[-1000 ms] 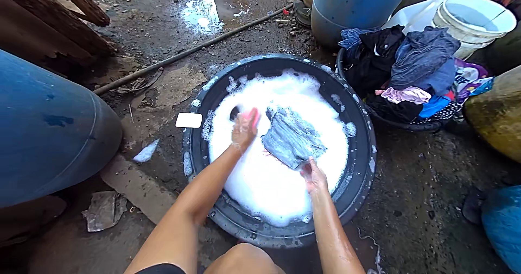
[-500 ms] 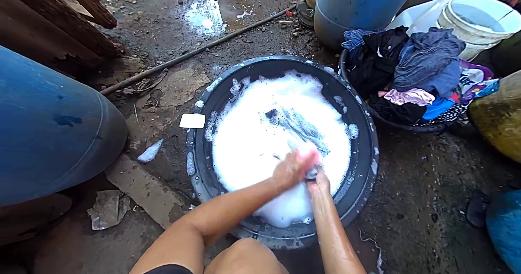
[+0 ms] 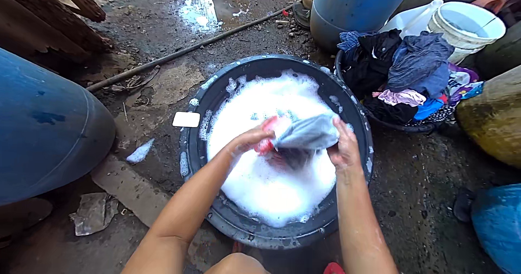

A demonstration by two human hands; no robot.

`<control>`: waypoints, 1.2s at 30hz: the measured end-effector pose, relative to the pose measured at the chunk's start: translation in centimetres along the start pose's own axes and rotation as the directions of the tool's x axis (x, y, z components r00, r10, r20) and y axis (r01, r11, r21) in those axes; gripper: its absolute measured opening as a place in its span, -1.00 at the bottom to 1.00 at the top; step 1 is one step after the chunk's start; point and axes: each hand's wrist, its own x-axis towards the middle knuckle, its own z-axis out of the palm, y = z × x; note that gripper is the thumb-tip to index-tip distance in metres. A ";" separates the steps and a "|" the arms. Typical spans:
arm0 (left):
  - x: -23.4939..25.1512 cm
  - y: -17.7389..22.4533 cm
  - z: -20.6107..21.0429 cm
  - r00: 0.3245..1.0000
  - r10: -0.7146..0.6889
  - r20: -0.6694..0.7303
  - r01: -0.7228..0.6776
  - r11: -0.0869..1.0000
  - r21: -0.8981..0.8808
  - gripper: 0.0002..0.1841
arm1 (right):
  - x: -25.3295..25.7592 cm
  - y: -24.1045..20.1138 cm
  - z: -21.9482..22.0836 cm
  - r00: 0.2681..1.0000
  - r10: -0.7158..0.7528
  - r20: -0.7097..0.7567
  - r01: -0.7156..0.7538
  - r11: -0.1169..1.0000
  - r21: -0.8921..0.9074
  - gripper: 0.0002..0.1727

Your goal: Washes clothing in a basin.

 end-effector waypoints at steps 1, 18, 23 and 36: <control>-0.2 1.8 -0.8 0.996 0.057 -0.070 -0.060 0.997 -0.050 -0.22 | 1.4 -1.1 0.1 0.998 -0.019 0.063 0.020 1.000 -0.006 -0.72; 4.7 -3.9 2.0 0.842 0.193 -0.504 0.234 0.711 0.663 -0.21 | 3.7 10.9 -3.3 0.947 -0.316 -0.049 0.191 0.682 -0.706 -0.65; 4.2 -2.9 7.3 0.978 0.193 0.084 -0.178 0.545 0.819 -0.36 | -1.4 11.7 -2.9 0.820 0.186 -0.541 -0.318 0.935 -0.160 -0.55; 5.3 -4.3 2.2 0.993 0.118 -0.019 -0.035 0.439 0.898 -0.40 | -6.1 11.8 -3.6 0.715 0.308 -0.628 -0.452 0.888 -0.079 -0.56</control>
